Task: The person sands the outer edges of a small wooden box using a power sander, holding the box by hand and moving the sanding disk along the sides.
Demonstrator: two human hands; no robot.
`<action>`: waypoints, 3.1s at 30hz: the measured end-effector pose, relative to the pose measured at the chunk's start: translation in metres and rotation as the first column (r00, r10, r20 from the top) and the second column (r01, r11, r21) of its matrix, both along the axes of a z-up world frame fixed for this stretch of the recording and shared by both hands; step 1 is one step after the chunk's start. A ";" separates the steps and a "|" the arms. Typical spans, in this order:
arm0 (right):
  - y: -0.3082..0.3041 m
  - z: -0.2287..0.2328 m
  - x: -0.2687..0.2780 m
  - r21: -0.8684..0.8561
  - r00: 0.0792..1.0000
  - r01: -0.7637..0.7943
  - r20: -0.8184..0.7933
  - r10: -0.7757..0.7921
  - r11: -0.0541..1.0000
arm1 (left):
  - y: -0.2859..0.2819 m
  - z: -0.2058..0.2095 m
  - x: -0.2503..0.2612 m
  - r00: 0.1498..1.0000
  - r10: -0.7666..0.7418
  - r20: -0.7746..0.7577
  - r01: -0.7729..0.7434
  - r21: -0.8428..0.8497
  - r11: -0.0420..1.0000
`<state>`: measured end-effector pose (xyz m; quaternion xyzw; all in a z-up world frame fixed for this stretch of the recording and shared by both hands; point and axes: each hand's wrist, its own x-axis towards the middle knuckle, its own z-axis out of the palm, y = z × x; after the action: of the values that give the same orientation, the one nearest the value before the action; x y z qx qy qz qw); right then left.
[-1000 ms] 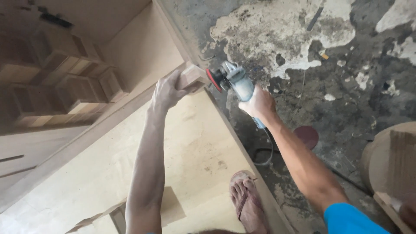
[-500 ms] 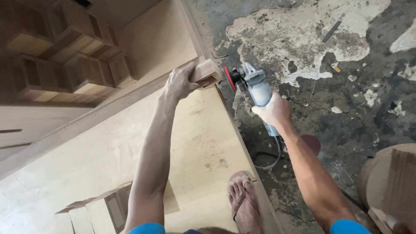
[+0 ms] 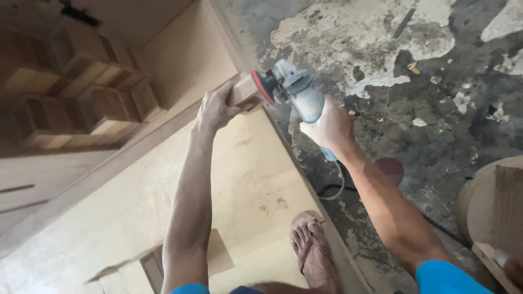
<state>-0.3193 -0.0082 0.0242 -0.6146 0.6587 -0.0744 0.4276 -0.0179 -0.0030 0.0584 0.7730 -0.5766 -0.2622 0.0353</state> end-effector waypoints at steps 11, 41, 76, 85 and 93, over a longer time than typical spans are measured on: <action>-0.011 -0.058 0.002 0.123 0.997 -0.029 -0.074 0.038 0.992 | -0.005 -0.023 0.012 0.998 0.018 0.063 -0.019 0.002 1.000; 0.002 0.020 -0.042 0.117 0.991 0.047 0.122 -0.062 0.992 | 0.043 -0.048 0.030 0.929 0.231 -0.288 -0.288 -0.172 0.942; -0.015 0.005 0.001 0.096 0.990 -0.096 -0.091 0.105 0.991 | -0.004 -0.077 0.047 0.994 -0.040 0.098 0.034 0.056 0.998; -0.007 -0.012 -0.003 0.045 0.992 -0.070 -0.102 0.074 0.997 | -0.009 -0.058 0.036 0.994 -0.041 0.106 0.035 0.058 0.998; -0.009 -0.039 -0.016 0.060 0.994 -0.055 -0.090 0.060 0.997 | -0.006 -0.073 0.043 0.992 -0.047 0.115 0.043 0.039 0.998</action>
<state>-0.3352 -0.0177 -0.0146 -0.6235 0.6615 -0.0149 0.4164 0.0247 -0.0092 -0.0150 0.7742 -0.5902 -0.2281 -0.0184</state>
